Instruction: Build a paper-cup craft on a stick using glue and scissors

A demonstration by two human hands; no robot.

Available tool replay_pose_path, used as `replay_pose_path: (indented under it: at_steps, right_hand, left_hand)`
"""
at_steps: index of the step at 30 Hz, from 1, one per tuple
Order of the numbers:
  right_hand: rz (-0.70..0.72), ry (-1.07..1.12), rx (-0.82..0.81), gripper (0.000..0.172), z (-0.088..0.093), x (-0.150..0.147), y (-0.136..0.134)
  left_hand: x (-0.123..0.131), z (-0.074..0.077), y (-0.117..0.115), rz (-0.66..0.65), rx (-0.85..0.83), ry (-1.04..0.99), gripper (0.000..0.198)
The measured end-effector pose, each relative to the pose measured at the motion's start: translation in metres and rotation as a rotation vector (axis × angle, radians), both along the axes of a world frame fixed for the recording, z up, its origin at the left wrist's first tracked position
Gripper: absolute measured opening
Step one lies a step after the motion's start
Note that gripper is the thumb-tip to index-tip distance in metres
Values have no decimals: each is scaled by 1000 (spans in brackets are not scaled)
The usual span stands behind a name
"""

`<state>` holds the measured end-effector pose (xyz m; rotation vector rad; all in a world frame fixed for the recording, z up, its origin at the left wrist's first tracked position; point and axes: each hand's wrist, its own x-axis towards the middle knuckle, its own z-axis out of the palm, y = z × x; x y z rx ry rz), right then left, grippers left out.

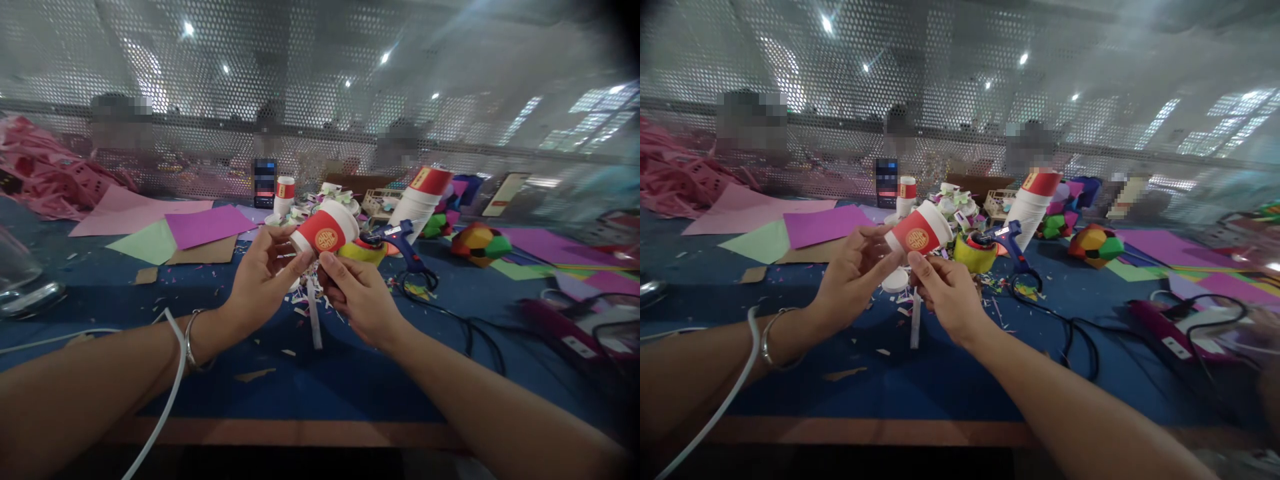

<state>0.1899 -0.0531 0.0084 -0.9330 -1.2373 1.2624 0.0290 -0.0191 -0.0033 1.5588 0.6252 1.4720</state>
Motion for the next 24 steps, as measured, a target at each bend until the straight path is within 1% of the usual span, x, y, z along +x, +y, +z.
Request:
replay_pose_path:
  at_steps: [3,7,11,15,18,21,24]
  right_hand:
    - [-11,-6,-7,51,-2,0,0]
    - [-11,-3,-3,52,-2,-1,-1]
    - [-14,-3,-6,52,1,-2,-3]
    - [-14,-9,14,51,3,-2,-4]
    - [-7,-37,26,51,1,-1,-2]
    - [-6,-46,18,50,-3,0,1]
    - [-7,-59,18,50,-5,1,3]
  left_hand:
    - [0,-2,-1,2,39,39,38]
    - [0,-5,-4,47,82,81,40]
    - [0,-5,-7,76,105,96,38]
    - [0,-1,-7,42,49,22,41]
    - [1,-1,-4,16,-57,-41,37]
    - [1,-1,0,-11,-143,-63,34]
    - [1,-1,1,-7,-116,-40,36]
